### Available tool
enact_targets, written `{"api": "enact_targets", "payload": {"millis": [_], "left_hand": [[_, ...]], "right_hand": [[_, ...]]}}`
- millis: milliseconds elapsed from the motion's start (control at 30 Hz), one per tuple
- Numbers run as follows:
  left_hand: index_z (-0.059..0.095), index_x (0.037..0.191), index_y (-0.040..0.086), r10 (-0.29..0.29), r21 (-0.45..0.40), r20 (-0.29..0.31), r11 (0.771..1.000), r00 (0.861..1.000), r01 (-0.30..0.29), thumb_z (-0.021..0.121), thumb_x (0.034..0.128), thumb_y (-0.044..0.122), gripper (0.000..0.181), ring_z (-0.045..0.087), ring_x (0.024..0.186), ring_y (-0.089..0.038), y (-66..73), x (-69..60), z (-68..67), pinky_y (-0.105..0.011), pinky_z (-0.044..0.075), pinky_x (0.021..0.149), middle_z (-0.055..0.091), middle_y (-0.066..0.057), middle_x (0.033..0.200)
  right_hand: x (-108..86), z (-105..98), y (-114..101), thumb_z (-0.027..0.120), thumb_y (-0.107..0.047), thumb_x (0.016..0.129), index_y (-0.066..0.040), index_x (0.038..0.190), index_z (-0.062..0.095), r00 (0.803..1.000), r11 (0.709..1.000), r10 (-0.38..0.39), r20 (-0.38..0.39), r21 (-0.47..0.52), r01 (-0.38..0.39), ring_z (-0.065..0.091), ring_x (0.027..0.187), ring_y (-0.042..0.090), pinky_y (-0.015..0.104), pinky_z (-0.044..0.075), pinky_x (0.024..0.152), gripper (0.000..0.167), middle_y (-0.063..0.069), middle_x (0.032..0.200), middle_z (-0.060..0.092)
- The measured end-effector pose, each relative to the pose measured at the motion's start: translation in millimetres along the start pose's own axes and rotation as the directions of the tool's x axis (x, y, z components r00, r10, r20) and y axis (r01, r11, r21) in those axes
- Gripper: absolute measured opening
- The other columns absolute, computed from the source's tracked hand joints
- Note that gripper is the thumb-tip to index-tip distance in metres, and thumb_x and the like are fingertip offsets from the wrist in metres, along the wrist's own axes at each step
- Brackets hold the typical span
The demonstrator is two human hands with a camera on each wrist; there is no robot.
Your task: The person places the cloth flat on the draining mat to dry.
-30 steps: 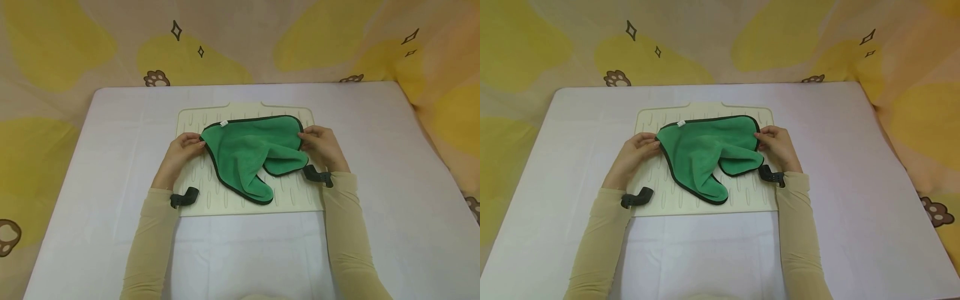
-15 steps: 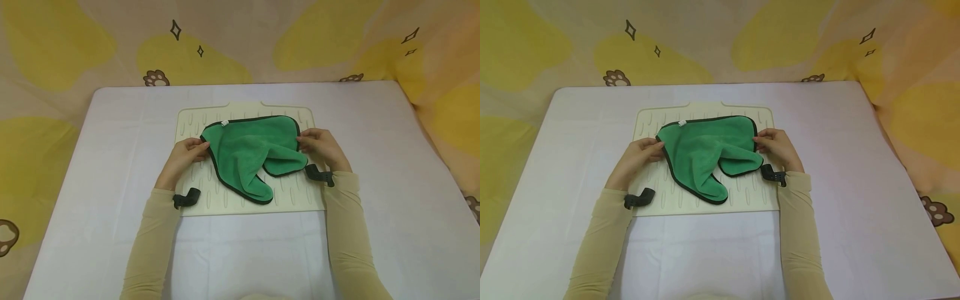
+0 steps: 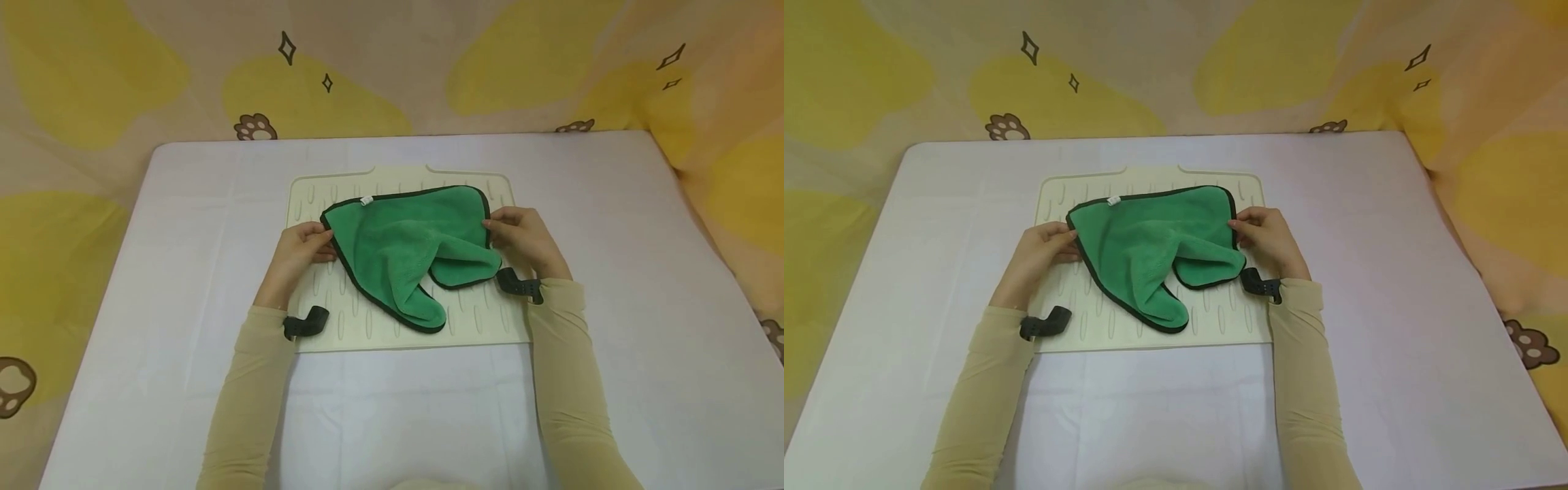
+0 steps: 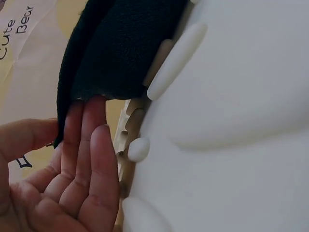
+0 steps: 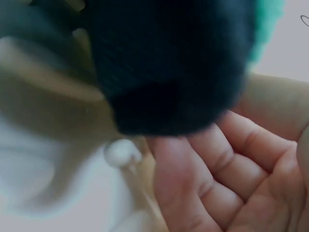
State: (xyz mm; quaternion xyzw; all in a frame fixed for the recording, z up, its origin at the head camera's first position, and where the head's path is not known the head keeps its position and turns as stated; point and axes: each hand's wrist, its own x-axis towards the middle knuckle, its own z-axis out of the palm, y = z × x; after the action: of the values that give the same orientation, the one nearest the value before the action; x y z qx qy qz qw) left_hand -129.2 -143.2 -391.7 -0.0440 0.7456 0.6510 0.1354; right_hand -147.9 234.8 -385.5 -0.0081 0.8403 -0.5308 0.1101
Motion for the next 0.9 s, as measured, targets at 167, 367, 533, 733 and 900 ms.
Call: {"api": "enact_targets", "payload": {"millis": [167,367,533,733,900], "left_hand": [[0.054,0.104,-0.008,-0.017,-0.019,-0.008,1.0,1.0,0.017,0.052,0.0969,0.009,0.019,0.064,0.071,-0.009,3.2,7.0,-3.6,-0.025,0.055,0.07,0.065,0.002,0.075],[0.051,0.101,-0.007,-0.024,0.051,0.011,0.998,1.0,0.024,0.051,0.0964,0.007,0.014,0.064,0.068,-0.009,14.6,18.1,-12.3,-0.025,0.055,0.068,0.063,0.002,0.074],[0.052,0.099,-0.006,-0.015,0.107,0.023,0.994,1.0,0.013,0.052,0.0959,0.006,0.013,0.063,0.066,-0.008,23.9,27.1,-19.4,-0.024,0.054,0.067,0.063,0.004,0.072],[0.053,0.098,-0.006,-0.002,0.102,0.01,0.995,1.0,0.001,0.051,0.0959,0.005,0.011,0.063,0.063,-0.007,28.7,39.1,-25.5,-0.025,0.055,0.067,0.063,0.007,0.07],[0.053,0.098,-0.006,-0.008,0.078,-0.009,0.997,1.0,0.009,0.051,0.0958,0.005,0.011,0.063,0.062,-0.006,28.9,47.2,-24.6,-0.024,0.054,0.066,0.063,0.006,0.07]], "right_hand": [[5.9,0,0,0.061,-0.013,0.093,0.012,0.099,0.06,0.999,0.998,0.001,-0.049,0.058,0.001,0.058,0.06,0.009,0.021,0.05,0.06,0.026,-0.005,0.072,0.063],[8.4,-2,-7,0.06,-0.008,0.092,0.014,0.098,0.059,0.998,0.997,-0.008,-0.062,0.076,0.013,0.057,0.058,0.009,0.021,0.049,0.058,0.023,-0.008,0.07,0.062],[15.4,-4,-4,0.06,-0.009,0.092,0.014,0.098,0.059,0.998,0.997,-0.004,-0.071,0.073,0.009,0.056,0.06,0.009,0.021,0.049,0.058,0.024,-0.009,0.071,0.061],[21.6,-3,-7,0.062,-0.014,0.092,0.01,0.098,0.062,0.995,0.999,-0.003,-0.095,0.049,0.008,0.054,0.061,0.008,0.02,0.048,0.057,0.025,-0.007,0.073,0.061],[24.2,-1,-10,0.063,-0.012,0.091,0.007,0.092,0.063,0.99,0.996,0.001,-0.139,0.087,0.011,0.054,0.06,0.008,0.02,0.047,0.056,0.019,-0.004,0.072,0.061]]}}
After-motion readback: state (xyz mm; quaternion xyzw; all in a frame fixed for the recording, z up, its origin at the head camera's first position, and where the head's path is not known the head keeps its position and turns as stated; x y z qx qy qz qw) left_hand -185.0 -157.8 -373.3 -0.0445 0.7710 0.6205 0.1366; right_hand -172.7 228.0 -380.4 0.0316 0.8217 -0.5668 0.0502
